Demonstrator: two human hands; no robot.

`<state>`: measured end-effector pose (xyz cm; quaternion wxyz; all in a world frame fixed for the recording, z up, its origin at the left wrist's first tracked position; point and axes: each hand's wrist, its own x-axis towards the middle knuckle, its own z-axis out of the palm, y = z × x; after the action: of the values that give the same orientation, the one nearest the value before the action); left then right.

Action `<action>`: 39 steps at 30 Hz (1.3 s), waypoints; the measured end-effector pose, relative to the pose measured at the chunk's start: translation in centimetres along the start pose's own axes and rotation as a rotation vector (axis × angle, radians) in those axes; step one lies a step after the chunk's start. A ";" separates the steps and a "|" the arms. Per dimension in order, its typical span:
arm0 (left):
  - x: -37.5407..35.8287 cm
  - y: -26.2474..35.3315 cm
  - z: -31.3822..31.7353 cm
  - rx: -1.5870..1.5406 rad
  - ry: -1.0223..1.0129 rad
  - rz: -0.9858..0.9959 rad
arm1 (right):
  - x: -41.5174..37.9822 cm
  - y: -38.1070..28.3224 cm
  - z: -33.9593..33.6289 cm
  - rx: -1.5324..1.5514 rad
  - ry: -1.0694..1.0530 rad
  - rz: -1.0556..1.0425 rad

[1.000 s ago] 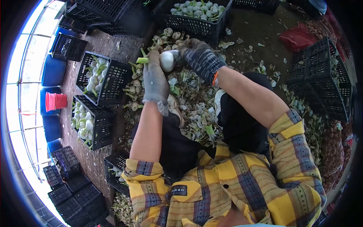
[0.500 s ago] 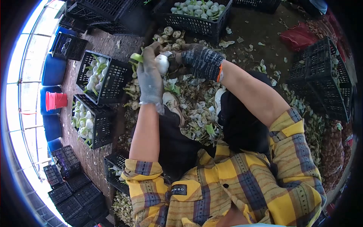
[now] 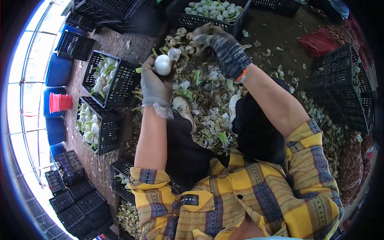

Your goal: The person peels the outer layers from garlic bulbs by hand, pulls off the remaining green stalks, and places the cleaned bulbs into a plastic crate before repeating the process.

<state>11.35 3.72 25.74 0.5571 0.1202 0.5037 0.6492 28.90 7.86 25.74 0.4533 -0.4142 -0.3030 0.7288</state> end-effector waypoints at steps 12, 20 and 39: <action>1.6 -0.2 -2.2 0.266 -0.085 0.127 | -1.5 3.4 2.6 -0.845 -0.580 -0.380; 2.7 2.7 -4.5 0.135 -0.027 0.092 | -1.7 3.9 1.0 -1.490 -0.572 -0.509; 13.6 -4.4 -16.8 0.630 -0.075 0.156 | 19.2 9.4 0.9 -0.020 0.040 0.389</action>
<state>-2.86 5.87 9.01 0.4594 0.3488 0.6483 0.4970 19.58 21.54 12.17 0.3056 -0.4836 -0.2153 0.7914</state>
